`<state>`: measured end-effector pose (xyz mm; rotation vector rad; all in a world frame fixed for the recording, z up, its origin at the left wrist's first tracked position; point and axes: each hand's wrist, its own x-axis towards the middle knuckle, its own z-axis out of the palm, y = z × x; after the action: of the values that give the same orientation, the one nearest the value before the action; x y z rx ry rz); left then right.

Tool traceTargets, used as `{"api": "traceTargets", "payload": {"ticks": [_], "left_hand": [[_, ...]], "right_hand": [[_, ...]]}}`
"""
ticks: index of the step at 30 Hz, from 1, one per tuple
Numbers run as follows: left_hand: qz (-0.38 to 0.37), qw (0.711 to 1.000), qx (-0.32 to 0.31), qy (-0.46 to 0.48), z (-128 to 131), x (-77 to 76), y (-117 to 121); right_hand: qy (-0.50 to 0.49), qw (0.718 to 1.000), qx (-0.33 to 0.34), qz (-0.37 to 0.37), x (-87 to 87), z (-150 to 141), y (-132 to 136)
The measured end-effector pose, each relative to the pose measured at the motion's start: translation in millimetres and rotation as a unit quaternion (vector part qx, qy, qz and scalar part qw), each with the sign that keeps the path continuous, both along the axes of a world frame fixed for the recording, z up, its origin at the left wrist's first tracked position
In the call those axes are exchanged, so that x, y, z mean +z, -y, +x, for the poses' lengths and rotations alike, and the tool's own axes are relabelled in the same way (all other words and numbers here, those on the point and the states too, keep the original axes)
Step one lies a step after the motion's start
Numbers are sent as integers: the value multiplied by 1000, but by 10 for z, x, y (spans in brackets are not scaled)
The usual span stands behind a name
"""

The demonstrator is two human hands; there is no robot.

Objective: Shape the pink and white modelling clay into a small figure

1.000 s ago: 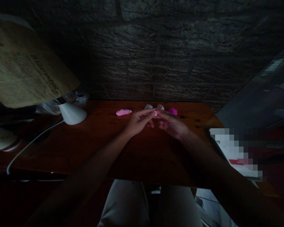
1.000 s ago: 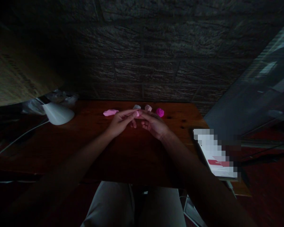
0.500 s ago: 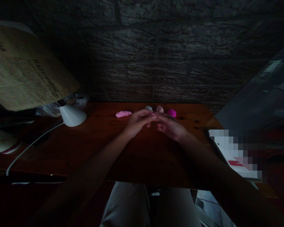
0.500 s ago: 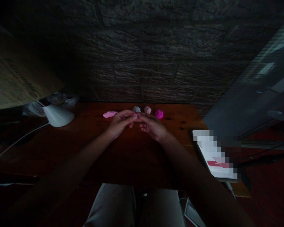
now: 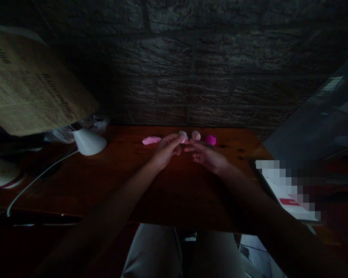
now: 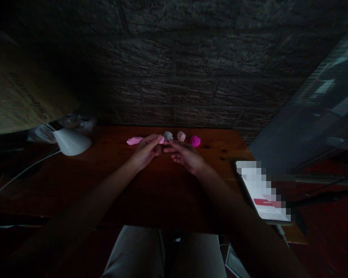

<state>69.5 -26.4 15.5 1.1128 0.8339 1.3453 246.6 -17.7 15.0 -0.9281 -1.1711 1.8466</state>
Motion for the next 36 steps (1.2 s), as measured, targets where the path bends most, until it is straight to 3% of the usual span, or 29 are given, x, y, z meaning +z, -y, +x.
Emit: {"api": "traceTargets", "payload": {"ticks": [17, 24, 36], "left_hand": [[-41, 997, -36, 54, -31, 15, -15], [-16, 996, -57, 72, -2, 9, 5], [-11, 996, -41, 75, 2, 45, 30]], "right_hand": [[3, 999, -33, -11, 13, -2, -3], [-8, 999, -44, -1, 4, 6, -10], [7, 998, -59, -3, 5, 4, -19]]}}
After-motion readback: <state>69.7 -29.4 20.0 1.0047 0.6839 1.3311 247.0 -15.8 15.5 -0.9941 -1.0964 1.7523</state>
